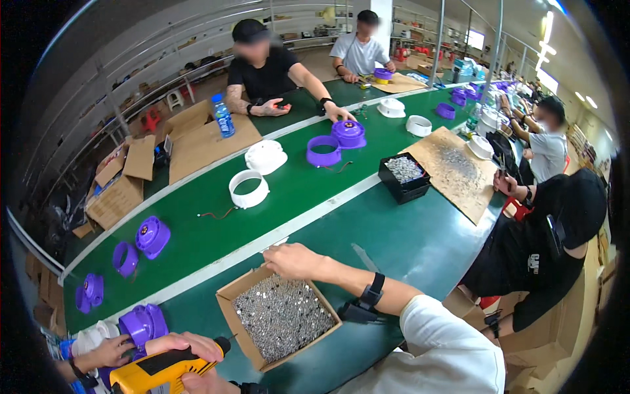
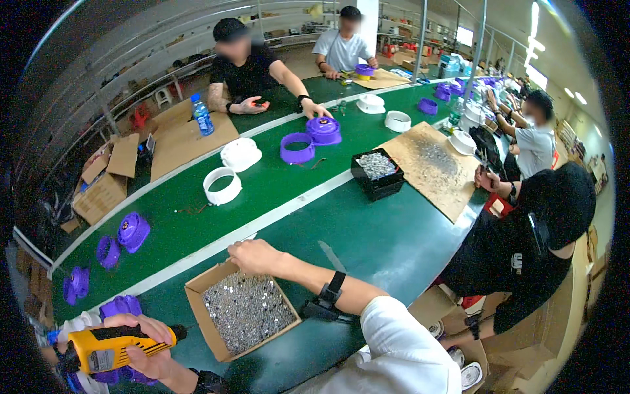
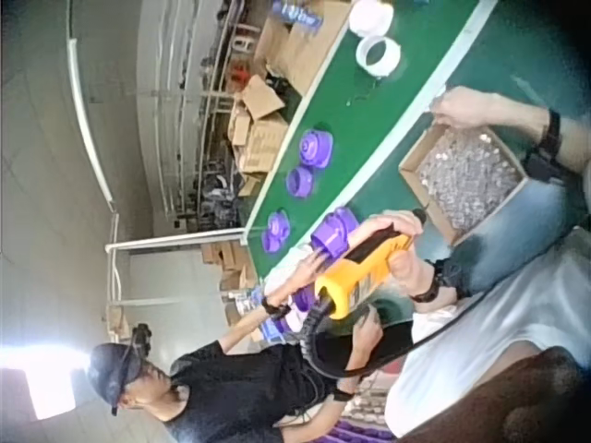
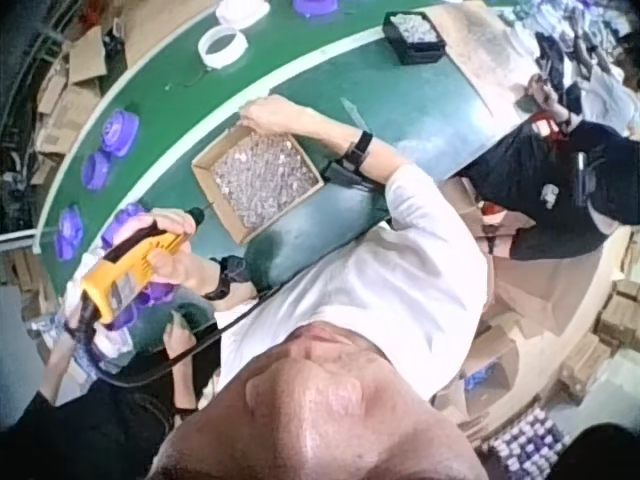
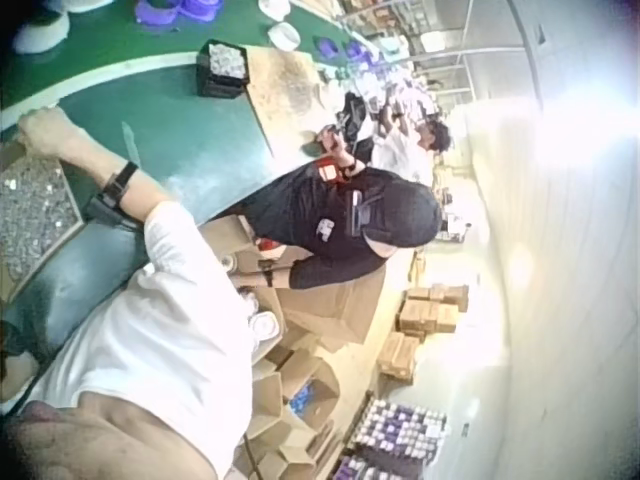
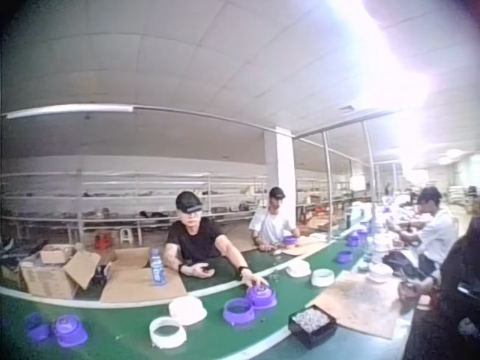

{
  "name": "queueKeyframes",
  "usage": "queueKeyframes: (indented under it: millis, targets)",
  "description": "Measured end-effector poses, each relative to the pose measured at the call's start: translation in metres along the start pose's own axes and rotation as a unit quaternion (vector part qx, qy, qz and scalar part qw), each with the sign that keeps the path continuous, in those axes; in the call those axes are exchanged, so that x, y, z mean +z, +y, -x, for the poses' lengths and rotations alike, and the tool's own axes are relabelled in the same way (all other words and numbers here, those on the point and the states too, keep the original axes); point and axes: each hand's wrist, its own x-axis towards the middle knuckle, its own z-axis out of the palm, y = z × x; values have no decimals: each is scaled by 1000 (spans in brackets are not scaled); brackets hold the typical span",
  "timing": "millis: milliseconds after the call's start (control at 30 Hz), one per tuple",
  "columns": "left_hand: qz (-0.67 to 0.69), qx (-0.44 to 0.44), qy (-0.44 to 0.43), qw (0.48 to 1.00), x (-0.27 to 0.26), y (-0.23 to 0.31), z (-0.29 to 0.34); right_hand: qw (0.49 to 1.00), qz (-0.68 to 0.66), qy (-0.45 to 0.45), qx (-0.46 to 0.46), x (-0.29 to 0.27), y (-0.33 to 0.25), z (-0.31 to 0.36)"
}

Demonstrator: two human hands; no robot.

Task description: The person uses a yellow power drill to fasten screws into purple plastic rings, securing internal wiring. They repeatedly pick up rings, drill them over a box of screws, and place the finished units into a cardboard box. Other workers are visible in the background performing similar assembly tasks.

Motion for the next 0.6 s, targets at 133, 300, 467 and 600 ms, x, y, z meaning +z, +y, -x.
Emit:
queueKeyframes:
  millis: [133,300,467,600]
  targets:
    - [-13,-34,-2,999,5,-11,-2,996,63,46,31,14,-7,14]
    - [17,-81,51,995,6,-32,2,997,31,67,36,15,-6,16]
    - [88,-119,237,960,-6,-52,23,997,18,59,35,19,-2,14]
    - [64,-138,361,920,-16,-64,52,998,9,43,36,19,-1,13]
